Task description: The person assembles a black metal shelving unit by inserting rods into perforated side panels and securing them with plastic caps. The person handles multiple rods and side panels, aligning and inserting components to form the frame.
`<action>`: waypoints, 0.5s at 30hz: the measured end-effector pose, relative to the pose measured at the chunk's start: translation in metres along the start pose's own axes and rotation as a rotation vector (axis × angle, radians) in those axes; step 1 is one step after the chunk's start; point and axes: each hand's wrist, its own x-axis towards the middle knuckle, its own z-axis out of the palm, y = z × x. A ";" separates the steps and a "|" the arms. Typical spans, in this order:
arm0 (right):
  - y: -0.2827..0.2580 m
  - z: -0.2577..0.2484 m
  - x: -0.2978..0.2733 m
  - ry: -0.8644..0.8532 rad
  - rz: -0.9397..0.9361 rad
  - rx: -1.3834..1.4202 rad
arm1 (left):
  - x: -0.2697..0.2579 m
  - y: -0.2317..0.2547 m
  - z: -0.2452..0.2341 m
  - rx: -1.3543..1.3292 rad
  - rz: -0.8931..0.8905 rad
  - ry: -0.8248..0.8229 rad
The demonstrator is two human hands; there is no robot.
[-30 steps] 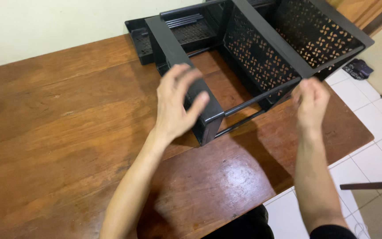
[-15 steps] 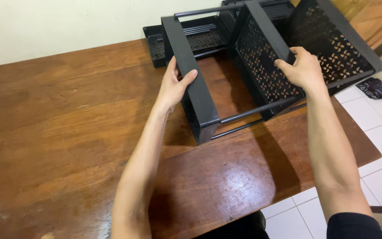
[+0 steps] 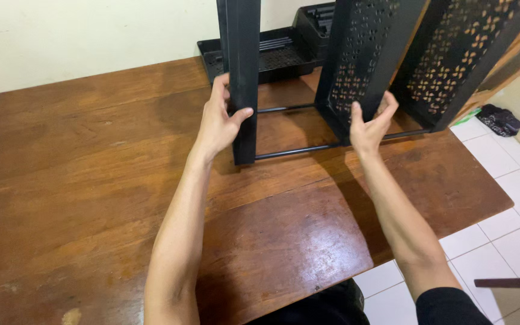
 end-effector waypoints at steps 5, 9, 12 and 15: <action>0.024 0.026 -0.033 -0.012 0.066 0.038 | -0.028 -0.024 -0.012 0.257 0.125 0.097; 0.030 0.036 -0.037 0.014 0.091 -0.129 | -0.038 -0.042 -0.014 0.476 0.114 0.170; 0.033 0.036 -0.043 -0.010 0.200 -0.226 | -0.050 -0.055 -0.011 0.524 0.202 0.222; 0.045 0.034 -0.037 -0.024 0.266 -0.230 | -0.054 -0.067 -0.004 0.571 0.267 0.193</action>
